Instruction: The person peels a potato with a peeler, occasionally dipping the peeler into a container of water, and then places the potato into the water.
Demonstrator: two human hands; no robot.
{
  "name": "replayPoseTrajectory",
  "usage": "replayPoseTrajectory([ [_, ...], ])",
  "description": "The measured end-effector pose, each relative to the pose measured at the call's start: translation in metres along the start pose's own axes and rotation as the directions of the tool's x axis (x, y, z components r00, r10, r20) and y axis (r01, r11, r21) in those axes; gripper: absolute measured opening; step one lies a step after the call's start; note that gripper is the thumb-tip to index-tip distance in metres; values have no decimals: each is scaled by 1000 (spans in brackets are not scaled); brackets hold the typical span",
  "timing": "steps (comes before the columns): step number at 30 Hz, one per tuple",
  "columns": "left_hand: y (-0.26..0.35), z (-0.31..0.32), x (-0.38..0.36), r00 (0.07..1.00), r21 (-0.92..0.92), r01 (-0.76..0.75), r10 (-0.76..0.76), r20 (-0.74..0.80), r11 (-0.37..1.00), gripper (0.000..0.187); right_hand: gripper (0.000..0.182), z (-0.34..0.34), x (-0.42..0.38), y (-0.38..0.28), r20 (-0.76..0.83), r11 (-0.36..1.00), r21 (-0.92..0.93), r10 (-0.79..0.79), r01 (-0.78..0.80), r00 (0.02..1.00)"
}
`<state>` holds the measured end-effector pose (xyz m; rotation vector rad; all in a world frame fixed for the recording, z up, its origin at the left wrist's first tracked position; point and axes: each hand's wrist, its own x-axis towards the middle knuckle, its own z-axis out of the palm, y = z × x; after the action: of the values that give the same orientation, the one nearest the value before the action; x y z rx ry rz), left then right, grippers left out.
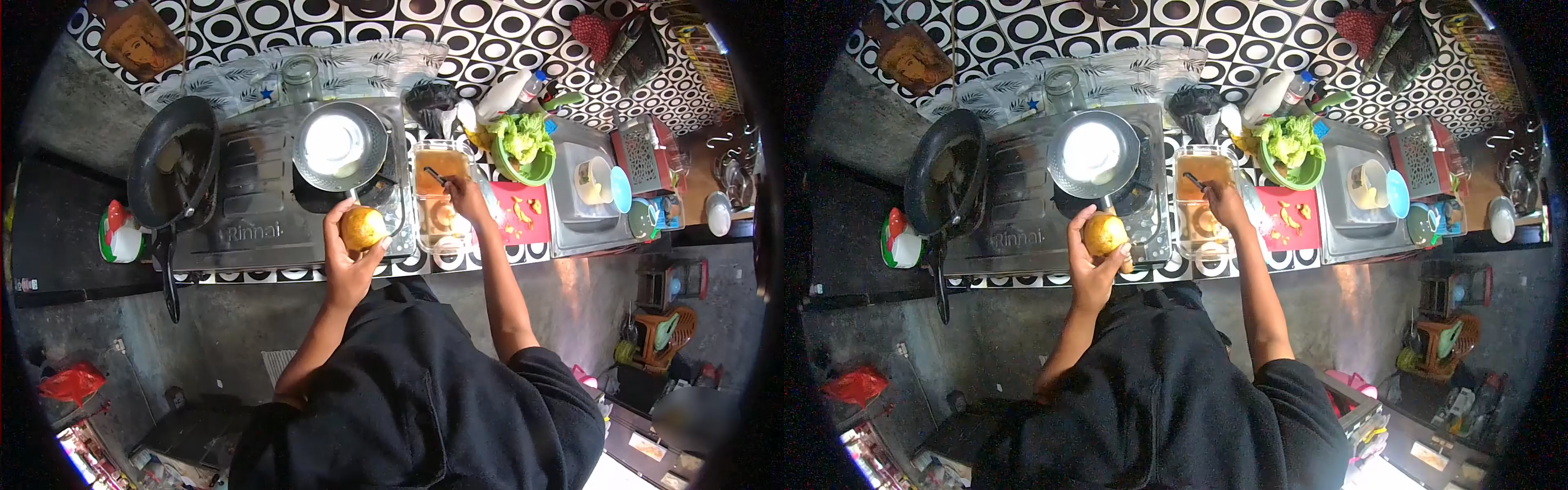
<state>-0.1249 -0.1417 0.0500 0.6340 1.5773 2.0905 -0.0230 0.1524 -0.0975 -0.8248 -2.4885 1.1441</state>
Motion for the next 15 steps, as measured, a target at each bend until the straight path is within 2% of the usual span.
replayPoseTrajectory([
  [1,0,-3,1,1000,13,10,-10,11,1000,70,23,2,4,4,-3,998,-54,-43,43,999],
  [2,1,-4,3,1000,5,13,-13,19,1000,70,24,3,7,8,14,995,-100,29,-28,999],
  [4,2,-6,6,999,-11,20,-20,38,1000,69,24,12,14,21,7,996,-84,14,-14,1000],
  [7,16,-3,8,992,-107,124,-121,32,987,67,24,18,24,32,36,985,-170,27,-21,999],
  [13,2,-6,12,999,-66,45,-44,26,997,67,22,14,28,16,60,978,-209,7,5,998],
  [15,4,-5,12,998,-79,68,-67,10,995,66,22,15,32,20,79,977,-215,23,-5,997],
])
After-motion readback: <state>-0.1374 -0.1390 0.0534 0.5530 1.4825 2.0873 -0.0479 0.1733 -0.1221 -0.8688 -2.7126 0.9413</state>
